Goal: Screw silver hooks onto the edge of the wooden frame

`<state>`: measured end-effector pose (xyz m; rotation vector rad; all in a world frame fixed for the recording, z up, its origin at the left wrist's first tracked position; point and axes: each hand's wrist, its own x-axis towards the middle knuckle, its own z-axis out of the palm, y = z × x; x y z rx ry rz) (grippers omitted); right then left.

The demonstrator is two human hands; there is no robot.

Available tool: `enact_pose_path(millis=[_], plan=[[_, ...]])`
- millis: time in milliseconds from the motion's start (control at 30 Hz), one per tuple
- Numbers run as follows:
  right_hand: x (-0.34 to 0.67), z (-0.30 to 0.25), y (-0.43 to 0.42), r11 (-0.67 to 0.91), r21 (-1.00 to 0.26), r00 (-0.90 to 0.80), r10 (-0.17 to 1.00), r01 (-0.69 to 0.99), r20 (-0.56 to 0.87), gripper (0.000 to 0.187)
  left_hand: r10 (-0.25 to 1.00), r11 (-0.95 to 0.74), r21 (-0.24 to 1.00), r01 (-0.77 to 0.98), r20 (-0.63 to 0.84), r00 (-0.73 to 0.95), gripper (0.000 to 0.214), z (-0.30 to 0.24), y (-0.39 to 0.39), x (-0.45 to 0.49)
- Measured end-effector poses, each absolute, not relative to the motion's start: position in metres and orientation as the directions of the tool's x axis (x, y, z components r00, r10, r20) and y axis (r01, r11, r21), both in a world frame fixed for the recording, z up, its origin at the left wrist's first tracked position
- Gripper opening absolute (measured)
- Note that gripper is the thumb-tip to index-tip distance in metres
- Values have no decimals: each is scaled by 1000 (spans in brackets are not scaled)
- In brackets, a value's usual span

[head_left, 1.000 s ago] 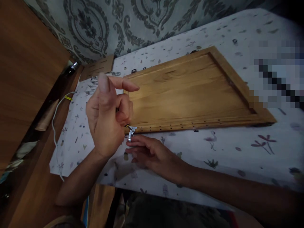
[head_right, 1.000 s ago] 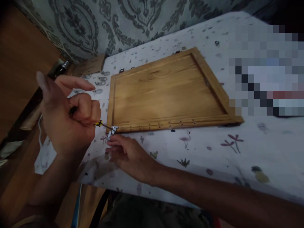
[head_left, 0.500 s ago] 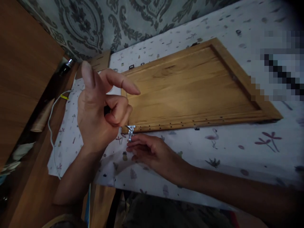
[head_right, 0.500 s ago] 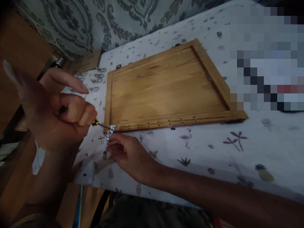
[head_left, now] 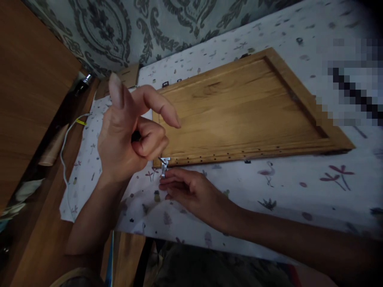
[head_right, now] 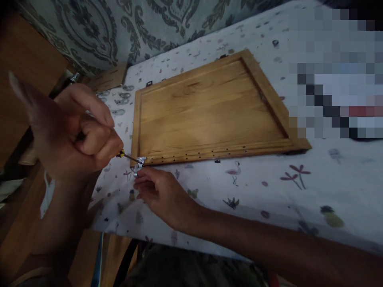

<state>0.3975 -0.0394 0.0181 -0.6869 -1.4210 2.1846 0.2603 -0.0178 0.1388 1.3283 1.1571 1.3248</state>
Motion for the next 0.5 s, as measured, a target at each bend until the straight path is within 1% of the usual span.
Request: enact_pose_path(millis=[233, 333, 433, 467, 500], plan=[[397, 18, -40, -390, -915, -776, 607, -103, -171, 24, 976, -195, 980, -37, 198, 89, 61, 138, -18, 262], [396, 15, -42, -388, -916, -774, 610, -106, -169, 25, 961, -263, 960, -98, 270, 66, 63, 135, -19, 258], [396, 13, -42, -388, -916, -774, 609, -101, -172, 26, 943, -330, 918, -218, 331, -30, 58, 133, -20, 246], [397, 14, -42, -390, -916, -776, 606, -98, -176, 26, 937, -349, 911, -221, 347, -50, 55, 133, -20, 242], [397, 14, -42, -393, -915, -778, 602, -93, -179, 27, 929, -369, 912, -180, 367, -45, 53, 133, -21, 239]])
